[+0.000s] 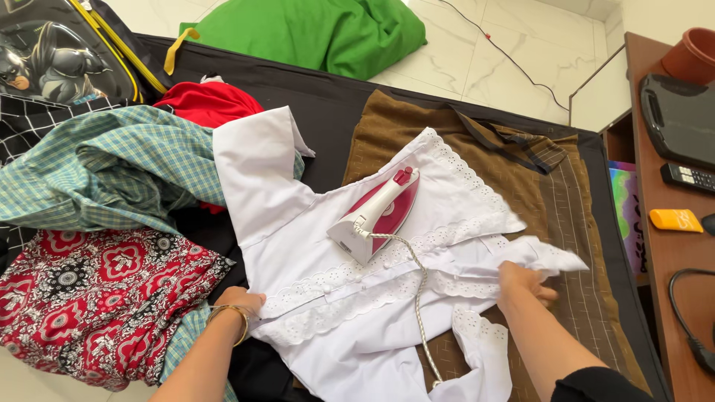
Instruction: The person irons a patterned red-and-black cloth and then a white long-sleeved shirt on a brown ironing mat. They smooth and reposition the garments, using a pink and white electric iron to press sleeves and body sections.
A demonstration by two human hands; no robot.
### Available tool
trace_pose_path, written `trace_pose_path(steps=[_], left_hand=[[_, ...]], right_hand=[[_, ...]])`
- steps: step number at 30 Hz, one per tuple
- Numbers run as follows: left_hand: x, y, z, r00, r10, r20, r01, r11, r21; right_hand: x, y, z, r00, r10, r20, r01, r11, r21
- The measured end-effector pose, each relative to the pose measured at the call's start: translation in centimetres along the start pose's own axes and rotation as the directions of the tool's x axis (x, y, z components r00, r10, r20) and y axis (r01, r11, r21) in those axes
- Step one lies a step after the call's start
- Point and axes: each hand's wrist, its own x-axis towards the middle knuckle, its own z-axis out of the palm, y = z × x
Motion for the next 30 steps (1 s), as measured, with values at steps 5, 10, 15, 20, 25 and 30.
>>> trace_pose_path(steps=[5,10,15,20,25,30], left_hand=[[1.4,-0.5,0.3,1.0,0.016,0.015,-0.016,1.0,0.005],[2.5,-0.6,1.4,0.999,0.006,-0.048,-0.001,0.994,0.106],[2.9,-1.3,1.5,0.999,0.004,-0.048,-0.001,0.998,0.065],[4.1,-1.4,1.7,0.999,0.037,-0.032,-0.033,0.994,0.106],[5.0,-1.5,2.0,1.0,0.023,0.01,-0.024,0.994,0.104],[4.9,-1.7,2.1,1.0,0.012,-0.004,-0.012,0.996,0.089]], right_hand=[[-1.4,-1.9,0.9,0.762,-0.629,0.155,0.633,0.774,0.027],[-4.3,-5.6,2.5,0.468,-0.688,0.555,0.788,0.609,0.091],[-6.6,-7.5,2.7,0.686,-0.61,0.397,0.726,0.611,-0.317],[-12.1,-11.1,3.2,0.525,-0.57,0.632,0.291,0.818,0.496],[-18.8,-14.4,5.0,0.371,-0.417,0.83,0.198,0.909,0.367],[-21.4,-14.6,5.3,0.498,-0.38,0.78,0.087,0.916,0.391]])
